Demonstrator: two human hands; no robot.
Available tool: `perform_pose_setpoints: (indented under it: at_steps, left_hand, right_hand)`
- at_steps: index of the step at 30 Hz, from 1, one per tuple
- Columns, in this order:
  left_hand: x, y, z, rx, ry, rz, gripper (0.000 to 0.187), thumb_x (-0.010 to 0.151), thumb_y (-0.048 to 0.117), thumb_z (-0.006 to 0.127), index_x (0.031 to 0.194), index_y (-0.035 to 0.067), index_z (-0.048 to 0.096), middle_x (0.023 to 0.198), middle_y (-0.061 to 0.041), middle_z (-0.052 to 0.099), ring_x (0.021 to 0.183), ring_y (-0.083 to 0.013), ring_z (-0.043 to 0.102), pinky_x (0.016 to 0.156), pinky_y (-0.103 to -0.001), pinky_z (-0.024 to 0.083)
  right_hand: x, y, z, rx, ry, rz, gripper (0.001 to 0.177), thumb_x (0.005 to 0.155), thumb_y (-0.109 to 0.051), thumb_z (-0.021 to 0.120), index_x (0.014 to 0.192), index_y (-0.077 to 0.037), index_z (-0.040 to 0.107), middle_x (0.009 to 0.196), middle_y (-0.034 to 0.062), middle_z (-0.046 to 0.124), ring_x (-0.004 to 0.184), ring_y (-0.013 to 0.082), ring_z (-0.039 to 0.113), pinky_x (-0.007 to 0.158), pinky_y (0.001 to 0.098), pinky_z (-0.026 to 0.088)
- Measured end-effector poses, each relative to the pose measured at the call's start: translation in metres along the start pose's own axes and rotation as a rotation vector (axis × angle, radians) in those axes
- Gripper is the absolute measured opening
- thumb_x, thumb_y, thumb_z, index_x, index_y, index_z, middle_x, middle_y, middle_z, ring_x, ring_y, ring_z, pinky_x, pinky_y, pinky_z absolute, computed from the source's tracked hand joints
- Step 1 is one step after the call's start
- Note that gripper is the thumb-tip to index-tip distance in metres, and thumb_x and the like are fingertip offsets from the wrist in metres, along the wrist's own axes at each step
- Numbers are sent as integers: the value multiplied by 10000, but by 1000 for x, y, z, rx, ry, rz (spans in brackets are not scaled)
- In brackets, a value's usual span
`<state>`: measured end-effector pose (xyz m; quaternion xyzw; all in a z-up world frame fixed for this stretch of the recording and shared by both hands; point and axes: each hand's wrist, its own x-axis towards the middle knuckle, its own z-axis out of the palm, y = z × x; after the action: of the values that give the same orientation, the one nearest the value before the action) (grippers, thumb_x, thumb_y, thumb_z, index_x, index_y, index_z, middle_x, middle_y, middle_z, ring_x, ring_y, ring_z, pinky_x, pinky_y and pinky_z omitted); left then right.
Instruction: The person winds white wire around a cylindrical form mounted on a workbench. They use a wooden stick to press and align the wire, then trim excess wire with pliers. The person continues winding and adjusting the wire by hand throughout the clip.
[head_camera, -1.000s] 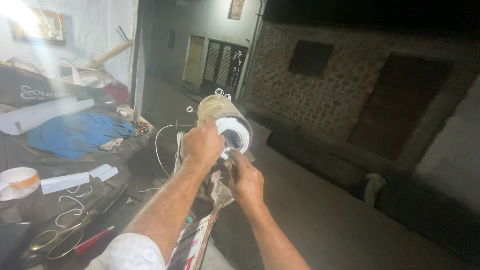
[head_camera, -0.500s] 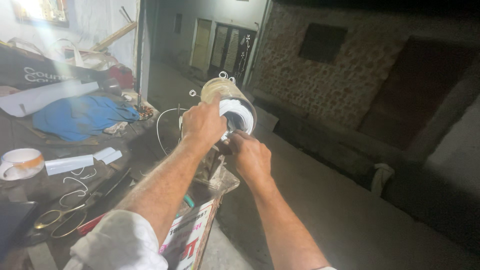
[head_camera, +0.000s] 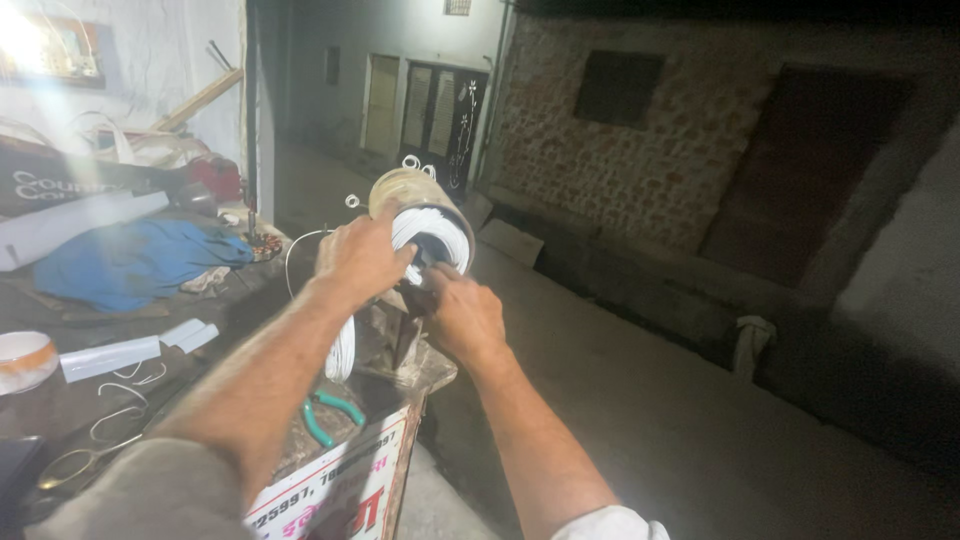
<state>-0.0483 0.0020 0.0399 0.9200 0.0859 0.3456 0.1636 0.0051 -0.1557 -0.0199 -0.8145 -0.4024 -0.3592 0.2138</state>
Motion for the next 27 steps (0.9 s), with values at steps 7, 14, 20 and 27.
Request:
perform_pose_setpoints:
  at_steps: [7, 14, 20, 27]
  left_hand:
    - [-22, -8, -17, 132, 8, 368, 494, 820, 242, 780, 1287, 225, 621, 1531, -102, 405, 1306, -384, 503, 999, -539, 485]
    - [-23, -6, -5, 368, 28, 514, 328, 706, 155, 808, 1030, 193, 776, 1592, -125, 315, 1400, -333, 378, 962, -522, 491]
    - [-26, -14, 20, 275, 264, 545, 252, 697, 133, 797, 947, 138, 766, 1562, -117, 393, 1412, -327, 403, 1010, -496, 487]
    - [-40, -28, 51, 124, 492, 511, 200, 725, 201, 792, 887, 97, 740, 1238, -112, 562, 1167, -329, 516, 963, -503, 448]
  right_hand:
    - [-10, 8, 7, 118, 78, -19, 378, 875, -249, 731, 1235, -146, 680, 1270, 38, 703, 1089, 324, 692, 847, 442, 566]
    - [-1, 0, 6, 102, 63, 93, 456, 728, -216, 794, 1172, -147, 714, 1215, 67, 717, 1056, 331, 695, 841, 448, 559]
    - [-1, 1, 6, 144, 77, 132, 305, 862, -229, 738, 1164, -189, 751, 1221, 43, 733, 1062, 341, 696, 869, 453, 552]
    - [1, 14, 12, 204, 45, 114, 371, 805, -239, 768, 1170, -179, 736, 1254, 20, 718, 1081, 303, 701, 884, 422, 553]
